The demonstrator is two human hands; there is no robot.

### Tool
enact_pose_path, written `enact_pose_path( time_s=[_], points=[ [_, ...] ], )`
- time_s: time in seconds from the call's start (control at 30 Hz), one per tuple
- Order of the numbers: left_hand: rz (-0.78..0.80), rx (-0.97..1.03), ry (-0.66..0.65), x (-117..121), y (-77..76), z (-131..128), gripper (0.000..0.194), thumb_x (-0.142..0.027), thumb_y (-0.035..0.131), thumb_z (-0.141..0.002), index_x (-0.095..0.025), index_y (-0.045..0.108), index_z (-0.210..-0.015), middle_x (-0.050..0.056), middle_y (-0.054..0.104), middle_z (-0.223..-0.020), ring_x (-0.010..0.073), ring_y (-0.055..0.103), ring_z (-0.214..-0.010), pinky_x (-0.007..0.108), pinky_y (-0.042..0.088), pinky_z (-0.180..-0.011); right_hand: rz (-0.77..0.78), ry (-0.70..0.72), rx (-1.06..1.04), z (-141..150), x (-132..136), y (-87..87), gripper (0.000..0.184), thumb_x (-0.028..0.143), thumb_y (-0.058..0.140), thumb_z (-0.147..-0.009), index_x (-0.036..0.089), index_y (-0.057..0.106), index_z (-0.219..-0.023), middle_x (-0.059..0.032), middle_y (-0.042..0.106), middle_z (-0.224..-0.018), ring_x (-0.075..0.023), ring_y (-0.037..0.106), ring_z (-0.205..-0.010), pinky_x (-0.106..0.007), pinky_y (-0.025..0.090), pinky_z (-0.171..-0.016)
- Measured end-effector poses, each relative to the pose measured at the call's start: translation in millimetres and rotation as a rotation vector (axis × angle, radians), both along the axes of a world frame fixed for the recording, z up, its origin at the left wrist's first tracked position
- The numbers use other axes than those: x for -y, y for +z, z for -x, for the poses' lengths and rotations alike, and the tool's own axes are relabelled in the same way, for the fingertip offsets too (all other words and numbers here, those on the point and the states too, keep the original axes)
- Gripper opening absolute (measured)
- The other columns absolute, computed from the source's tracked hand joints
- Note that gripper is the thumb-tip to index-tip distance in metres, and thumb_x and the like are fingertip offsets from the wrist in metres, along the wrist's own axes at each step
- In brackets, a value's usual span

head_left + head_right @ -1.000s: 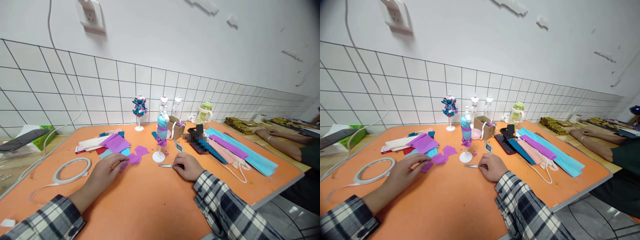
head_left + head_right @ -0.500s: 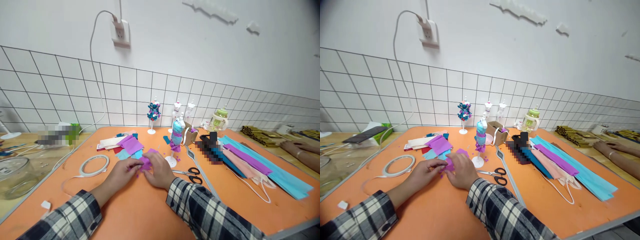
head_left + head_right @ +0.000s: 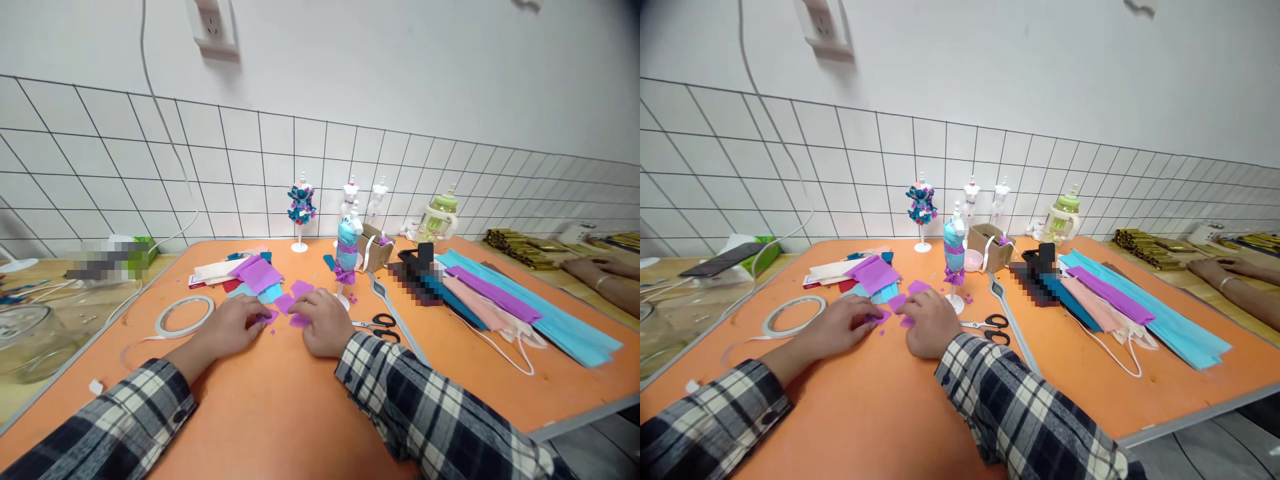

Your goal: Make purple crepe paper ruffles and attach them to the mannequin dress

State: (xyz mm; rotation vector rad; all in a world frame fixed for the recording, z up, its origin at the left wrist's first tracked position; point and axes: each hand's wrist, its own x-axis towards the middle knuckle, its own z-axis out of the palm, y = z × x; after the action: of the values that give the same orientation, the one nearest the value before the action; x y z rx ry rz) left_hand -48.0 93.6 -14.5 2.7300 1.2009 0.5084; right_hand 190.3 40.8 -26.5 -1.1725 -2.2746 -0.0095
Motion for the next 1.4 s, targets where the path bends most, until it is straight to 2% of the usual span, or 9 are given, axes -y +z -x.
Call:
enact_pose_path(
  time_s=[0.13,0.27,0.53,0.6,0.73,0.83,0.97,1.17,1.4],
  points=[
    [0.004,0.01,0.032,-1.6,-1.1,-2.1,0.025,-0.037,0.055,-0.085,-0.025,0.075,-0.094,0.006,0.074,-0.09,0.0245,0.064,-0.09,0.035,0.048,-0.082,-0.119,0.167,0.209,18.5,7.8,0.0,0.026,0.017,0.055,-0.086,0.023,0.067,-0.108,-0.0025,0.069,-0.112,-0.023,0.051,-0.098,-0.038,0.038,-0.081],
    [0.011,0.024,0.074,-2.6,1.3,-0.4,0.03,-0.038,0.05,-0.088,-0.025,0.076,-0.094,0.006,0.075,-0.089,0.0248,0.066,-0.088,0.034,0.05,-0.076,-0.113,0.241,0.407,22.6,8.7,0.2,0.017,0.018,0.052,-0.095,0.021,0.068,-0.091,-0.0016,0.073,-0.093,-0.0189,0.053,-0.083,-0.036,0.036,-0.075],
    [0.001,0.012,0.05,3.9,5.5,-1.9,0.028,-0.045,0.055,-0.085,-0.028,0.077,-0.09,0.004,0.076,-0.091,0.0242,0.067,-0.089,0.034,0.049,-0.081,-0.17,0.326,0.143,-13.0,15.0,5.1,0.023,0.014,0.052,-0.085,0.024,0.07,-0.093,-0.0005,0.072,-0.091,-0.0188,0.058,-0.089,-0.034,0.041,-0.078],
    [0.005,0.021,0.066,3.6,6.0,-1.7,0.029,-0.046,0.054,-0.085,-0.029,0.077,-0.09,0.003,0.077,-0.088,0.0238,0.067,-0.085,0.033,0.05,-0.078,-0.226,0.167,-0.055,-42.3,15.5,9.9,0.03,0.011,0.047,-0.077,0.025,0.071,-0.09,-0.0034,0.069,-0.086,-0.0209,0.058,-0.086,-0.038,0.043,-0.082],
    [0.022,0.053,0.092,3.7,6.2,-1.5,0.033,-0.049,0.051,-0.086,-0.03,0.077,-0.091,0.002,0.077,-0.084,0.0229,0.068,-0.079,0.03,0.05,-0.069,-0.263,-0.373,-0.352,-110.3,-0.5,13.7,0.034,0.011,0.039,-0.08,0.021,0.071,-0.087,-0.0092,0.065,-0.084,-0.0259,0.058,-0.087,-0.045,0.043,-0.085],
    [0.032,0.041,0.08,7.0,6.5,-5.3,0.031,-0.048,0.051,-0.087,-0.03,0.077,-0.09,0.001,0.078,-0.087,0.0233,0.069,-0.083,0.031,0.049,-0.074,-0.169,-0.338,-0.281,-139.2,-19.9,7.4,0.027,0.013,0.047,-0.082,0.02,0.073,-0.085,-0.0079,0.069,-0.083,-0.0234,0.059,-0.084,-0.04,0.046,-0.082],
    [0.043,-0.012,0.067,11.4,5.3,-12.0,0.03,-0.045,0.05,-0.09,-0.03,0.076,-0.091,0.0,0.078,-0.093,0.0232,0.069,-0.088,0.035,0.046,-0.082,-0.012,-0.22,-0.147,-142.7,-35.5,-6.1,0.02,0.015,0.06,-0.081,0.023,0.078,-0.086,-0.004,0.073,-0.086,-0.0211,0.062,-0.088,-0.036,0.047,-0.085],
    [0.071,-0.021,0.086,11.9,2.6,-13.1,0.031,-0.05,0.051,-0.09,-0.031,0.075,-0.093,0.001,0.077,-0.097,0.0248,0.066,-0.093,0.042,0.039,-0.094,0.107,-0.18,-0.069,-137.9,-36.6,-10.1,0.027,0.017,0.062,-0.085,0.024,0.074,-0.108,-0.0066,0.062,-0.129,-0.0228,0.055,-0.118,-0.04,0.04,-0.103],
    [0.101,0.078,0.085,16.0,2.9,-16.3,0.035,-0.05,0.048,-0.091,-0.027,0.075,-0.089,0.002,0.076,-0.091,0.0223,0.068,-0.087,0.035,0.047,-0.084,0.267,-0.226,0.066,-126.8,-32.2,-3.1,0.02,0.016,0.059,-0.087,0.021,0.077,-0.091,-0.0057,0.074,-0.093,-0.0204,0.067,-0.092,-0.032,0.047,-0.086]
  ],
)
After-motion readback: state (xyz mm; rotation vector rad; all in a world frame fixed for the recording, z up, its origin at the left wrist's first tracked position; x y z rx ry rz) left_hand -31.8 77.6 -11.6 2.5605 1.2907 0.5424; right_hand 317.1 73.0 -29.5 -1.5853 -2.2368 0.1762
